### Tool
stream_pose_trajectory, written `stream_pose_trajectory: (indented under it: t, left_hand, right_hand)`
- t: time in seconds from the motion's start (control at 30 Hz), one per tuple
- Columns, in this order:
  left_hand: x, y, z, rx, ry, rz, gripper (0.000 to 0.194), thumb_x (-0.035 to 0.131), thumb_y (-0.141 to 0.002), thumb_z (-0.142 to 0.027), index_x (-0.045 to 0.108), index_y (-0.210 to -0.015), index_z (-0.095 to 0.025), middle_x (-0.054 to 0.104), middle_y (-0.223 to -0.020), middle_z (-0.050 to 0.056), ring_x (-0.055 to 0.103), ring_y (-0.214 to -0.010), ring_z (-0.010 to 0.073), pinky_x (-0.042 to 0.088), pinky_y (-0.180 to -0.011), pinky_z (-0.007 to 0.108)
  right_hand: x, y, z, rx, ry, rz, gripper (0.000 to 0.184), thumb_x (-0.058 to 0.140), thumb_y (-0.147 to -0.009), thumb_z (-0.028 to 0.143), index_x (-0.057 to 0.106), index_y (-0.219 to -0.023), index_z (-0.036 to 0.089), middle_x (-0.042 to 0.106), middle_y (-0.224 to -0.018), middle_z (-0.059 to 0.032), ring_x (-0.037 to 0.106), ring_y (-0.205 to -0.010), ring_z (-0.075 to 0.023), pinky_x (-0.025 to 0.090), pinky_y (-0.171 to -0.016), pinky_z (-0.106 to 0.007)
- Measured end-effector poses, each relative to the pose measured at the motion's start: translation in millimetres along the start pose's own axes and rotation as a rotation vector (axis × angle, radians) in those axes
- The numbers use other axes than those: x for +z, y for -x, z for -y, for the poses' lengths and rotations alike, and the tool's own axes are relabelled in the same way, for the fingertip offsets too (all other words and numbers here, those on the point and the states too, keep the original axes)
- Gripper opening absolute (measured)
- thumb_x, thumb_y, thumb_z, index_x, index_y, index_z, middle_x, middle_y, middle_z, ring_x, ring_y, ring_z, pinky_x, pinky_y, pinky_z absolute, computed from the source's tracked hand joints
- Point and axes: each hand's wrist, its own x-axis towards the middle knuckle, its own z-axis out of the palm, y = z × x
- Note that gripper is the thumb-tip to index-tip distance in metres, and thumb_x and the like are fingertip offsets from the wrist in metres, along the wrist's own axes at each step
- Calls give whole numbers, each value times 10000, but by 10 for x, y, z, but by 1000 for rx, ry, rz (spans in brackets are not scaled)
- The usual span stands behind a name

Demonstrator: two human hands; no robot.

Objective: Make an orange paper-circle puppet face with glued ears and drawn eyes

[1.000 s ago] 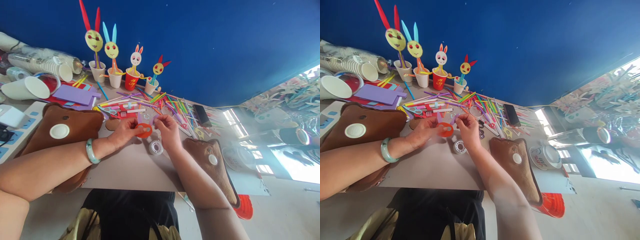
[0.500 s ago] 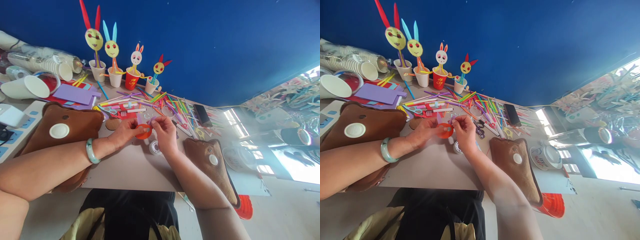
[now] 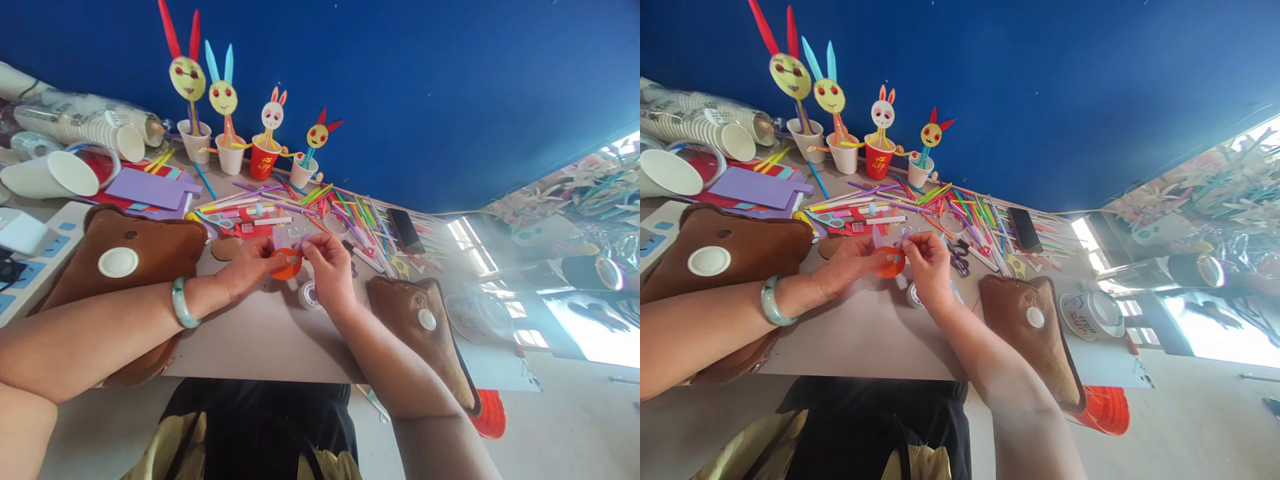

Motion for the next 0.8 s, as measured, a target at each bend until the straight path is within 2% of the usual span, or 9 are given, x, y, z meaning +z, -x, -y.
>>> stream_pose_trajectory:
  t: [0.5,0.67,0.8]
  left_hand:
    - [22,2,-26,-20,53,22,313,806,-657,-404,643,-798,-178,652,-743,-4,578,-670,142,430,-616,280]
    - [20,5,-11,-34,49,26,363,798,-687,-457,661,-859,-169,649,-759,8,593,-696,152,442,-641,291]
    - [3,7,-1,13,34,54,361,789,-715,-481,651,-831,-169,643,-768,9,592,-724,152,453,-672,296]
  right_hand:
    - [7,5,1,63,-57,14,150,704,-783,304,574,-799,232,699,-709,21,696,-724,-150,569,-773,-323]
    - [-11,12,13,87,-88,55,185,767,-712,242,611,-809,227,732,-798,11,695,-757,-140,569,-766,-303]
    - [-22,13,9,100,-78,69,237,801,-668,229,608,-806,225,730,-804,13,694,-734,-140,580,-743,-308]
